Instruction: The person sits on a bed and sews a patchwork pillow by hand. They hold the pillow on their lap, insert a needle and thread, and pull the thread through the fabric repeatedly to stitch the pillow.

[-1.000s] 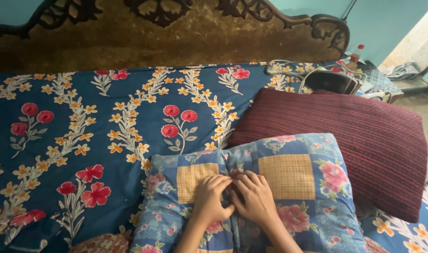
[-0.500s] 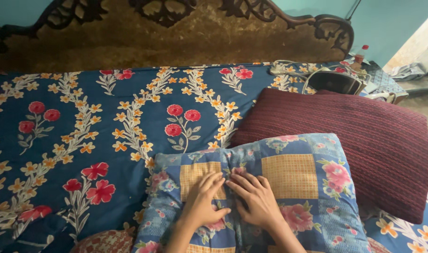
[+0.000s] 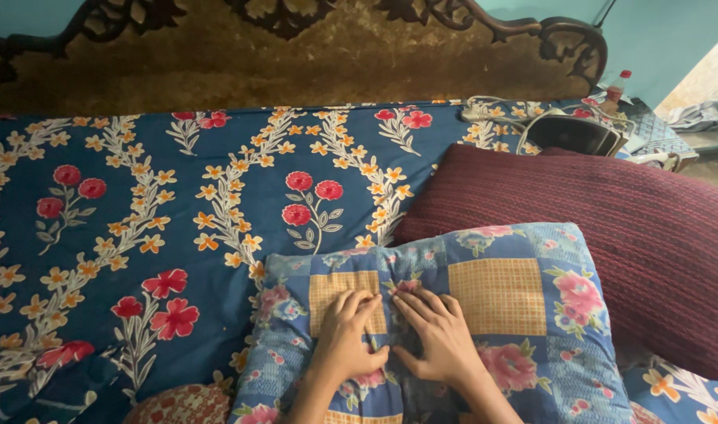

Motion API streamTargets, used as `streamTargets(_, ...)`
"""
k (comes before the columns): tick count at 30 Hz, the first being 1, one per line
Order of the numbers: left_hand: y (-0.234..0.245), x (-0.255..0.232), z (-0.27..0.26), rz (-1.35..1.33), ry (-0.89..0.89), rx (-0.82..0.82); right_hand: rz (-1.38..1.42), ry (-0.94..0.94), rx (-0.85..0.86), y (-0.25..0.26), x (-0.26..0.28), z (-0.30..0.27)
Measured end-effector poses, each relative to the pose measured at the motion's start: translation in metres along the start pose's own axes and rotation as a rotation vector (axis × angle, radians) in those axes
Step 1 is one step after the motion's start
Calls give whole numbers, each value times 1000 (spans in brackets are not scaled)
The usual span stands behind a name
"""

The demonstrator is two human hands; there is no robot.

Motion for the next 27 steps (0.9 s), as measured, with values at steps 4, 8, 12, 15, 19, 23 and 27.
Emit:
streamTargets(4, 3, -1, 1, -14, -6, -24, -2, -26, 40, 3, 1, 5)
streamTargets(8, 1, 0, 4, 33, -27, 1, -24, -97, 135, -7, -4, 9)
streamTargets(12, -3, -3, 5, 68, -44, 4, -58, -98, 175, -20, -2, 13)
streamTargets(15, -5, -5, 8, 58, -33, 6, -90, -67, 187, -23, 0, 17)
streamTargets(19, -6, -2, 8, 34, -6, 36, -40, -112, 144, -28, 1, 17)
streamTargets(23, 3, -4, 5, -51, -41, -71, 37, -133, 84, -36, -1, 17)
streamTargets(27, 3, -4, 3, -43, -33, -60, 67, -104, -84, -37, 3, 10)
Point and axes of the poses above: each hand's wrist, its own z-axis towards the middle knuckle, its own y-axis out of the back of the hand, x = y × z, the point moved 5 cm from there along z, towards the middle knuckle, and after that the axes turned 8 degrees about z, right-handed, at the moved point
